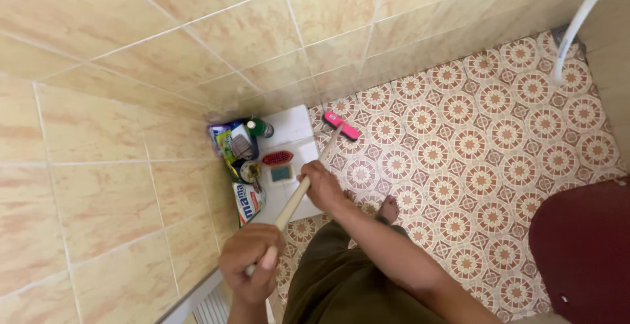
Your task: The person takes a small brush off a wall mount, scrubs various areas of the tiled floor, and then places the brush back on the wall mount.
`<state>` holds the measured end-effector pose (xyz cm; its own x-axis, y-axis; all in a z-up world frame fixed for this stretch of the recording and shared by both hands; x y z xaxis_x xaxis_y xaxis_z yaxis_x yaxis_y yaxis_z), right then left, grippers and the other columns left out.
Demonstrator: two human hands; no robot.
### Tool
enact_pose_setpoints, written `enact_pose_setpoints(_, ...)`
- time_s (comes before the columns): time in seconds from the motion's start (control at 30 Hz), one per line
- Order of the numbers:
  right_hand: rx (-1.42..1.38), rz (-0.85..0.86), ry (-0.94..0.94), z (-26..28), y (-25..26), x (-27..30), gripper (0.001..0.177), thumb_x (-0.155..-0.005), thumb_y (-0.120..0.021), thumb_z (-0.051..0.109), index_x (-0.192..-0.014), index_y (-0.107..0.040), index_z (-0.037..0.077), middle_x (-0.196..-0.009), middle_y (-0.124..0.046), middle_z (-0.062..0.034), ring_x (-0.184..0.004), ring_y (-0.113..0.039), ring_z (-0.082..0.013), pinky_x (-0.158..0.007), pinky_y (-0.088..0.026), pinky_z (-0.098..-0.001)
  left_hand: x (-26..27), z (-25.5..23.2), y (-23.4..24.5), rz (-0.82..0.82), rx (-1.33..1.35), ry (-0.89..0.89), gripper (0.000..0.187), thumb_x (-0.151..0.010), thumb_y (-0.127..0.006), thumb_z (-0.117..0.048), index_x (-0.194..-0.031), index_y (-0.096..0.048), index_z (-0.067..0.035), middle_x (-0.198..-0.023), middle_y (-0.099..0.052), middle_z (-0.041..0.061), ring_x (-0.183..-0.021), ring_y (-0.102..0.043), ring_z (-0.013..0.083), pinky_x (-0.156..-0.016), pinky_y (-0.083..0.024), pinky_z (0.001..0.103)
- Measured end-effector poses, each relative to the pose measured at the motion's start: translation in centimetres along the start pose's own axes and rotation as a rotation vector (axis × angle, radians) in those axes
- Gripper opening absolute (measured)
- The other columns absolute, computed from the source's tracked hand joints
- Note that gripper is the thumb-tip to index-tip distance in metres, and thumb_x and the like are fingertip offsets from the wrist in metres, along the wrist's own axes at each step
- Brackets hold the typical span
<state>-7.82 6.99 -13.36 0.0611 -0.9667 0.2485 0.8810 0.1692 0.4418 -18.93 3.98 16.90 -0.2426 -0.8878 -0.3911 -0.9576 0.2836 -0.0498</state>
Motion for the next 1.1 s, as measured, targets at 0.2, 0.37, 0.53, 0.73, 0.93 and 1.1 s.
enact_pose_setpoints(0.2,0.104,-0.153,0.089,-2.8,3.8,-1.9,0.009,-0.091,-0.069,0.007,-0.095,-0.063,0.001,-0.102,-0.062,-0.0192,-0.093,-0.064,-0.0410,-0.081,-0.053,-0.0484,0.9,5.2,-0.5,0.031,-0.034,0.121,0.032,-0.089,-0.058,-0.006,-0.062,-0.043,0.000,-0.058,-0.048,0.009,-0.051,-0.051,0.0226,-0.051,-0.041,0.034)
enact_pose_setpoints(0.37,0.159,-0.163,0.123,-6.6,8.2,-2.4,0.009,-0.086,-0.069,0.003,-0.091,-0.062,0.001,-0.097,-0.062,-0.0188,-0.091,-0.063,-0.0402,-0.082,-0.053,-0.0473,0.9,8.9,-4.2,-0.009,0.007,0.177,0.029,-0.089,-0.056,-0.001,-0.061,-0.048,0.002,-0.058,-0.052,0.009,-0.051,-0.053,0.0216,-0.052,-0.043,0.033)
enact_pose_setpoints(0.53,0.158,-0.252,0.134,-10.1,14.2,-2.4,0.011,-0.088,-0.071,0.005,-0.089,-0.061,0.000,-0.094,-0.062,-0.0195,-0.088,-0.062,-0.0420,-0.079,-0.051,-0.0480,-0.9,11.2,-9.8,0.036,0.070,0.141,0.031,-0.089,-0.056,0.001,-0.060,-0.042,0.001,-0.059,-0.052,0.010,-0.052,-0.052,0.0208,-0.053,-0.044,0.033)
enact_pose_setpoints(0.73,0.119,-0.258,0.077,-13.4,22.9,-1.7,0.012,-0.081,-0.070,-0.002,-0.089,-0.062,0.002,-0.092,-0.062,-0.0177,-0.088,-0.063,-0.0401,-0.078,-0.051,-0.0459,-4.5,12.7,-18.6,0.110,0.099,0.121,0.034,-0.089,-0.056,0.003,-0.060,-0.037,-0.001,-0.054,-0.042,0.007,-0.048,-0.040,0.0195,-0.051,-0.033,0.033)
enact_pose_setpoints(0.93,0.100,-0.276,0.081,-17.4,31.9,-2.0,0.019,-0.076,-0.069,-0.008,-0.088,-0.062,0.004,-0.094,-0.063,-0.0151,-0.091,-0.063,-0.0386,-0.079,-0.051,-0.0448,-8.8,13.9,-28.0,0.069,0.141,0.081,0.030,-0.089,-0.055,0.000,-0.061,-0.046,-0.001,-0.057,-0.053,0.008,-0.050,-0.053,0.0200,-0.052,-0.043,0.034)
enact_pose_setpoints(1.1,0.163,-0.216,0.006,-22.0,36.8,-2.0,0.012,-0.084,-0.072,-0.002,-0.089,-0.062,0.003,-0.093,-0.063,-0.0147,-0.086,-0.061,-0.0362,-0.078,-0.049,-0.0447,-9.9,16.4,-33.6,0.033,0.057,0.102,0.029,-0.091,-0.059,-0.004,-0.063,-0.051,0.001,-0.057,-0.051,0.007,-0.048,-0.049,0.0188,-0.050,-0.039,0.033)
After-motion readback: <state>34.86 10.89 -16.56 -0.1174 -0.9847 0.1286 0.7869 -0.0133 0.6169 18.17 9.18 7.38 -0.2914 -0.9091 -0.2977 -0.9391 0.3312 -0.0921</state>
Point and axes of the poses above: each hand's wrist, its own x-axis away from the middle knuckle, its own y-axis out of the back of the hand, z = x × y, the point moved 9 cm from there along -x, towards the middle knuckle
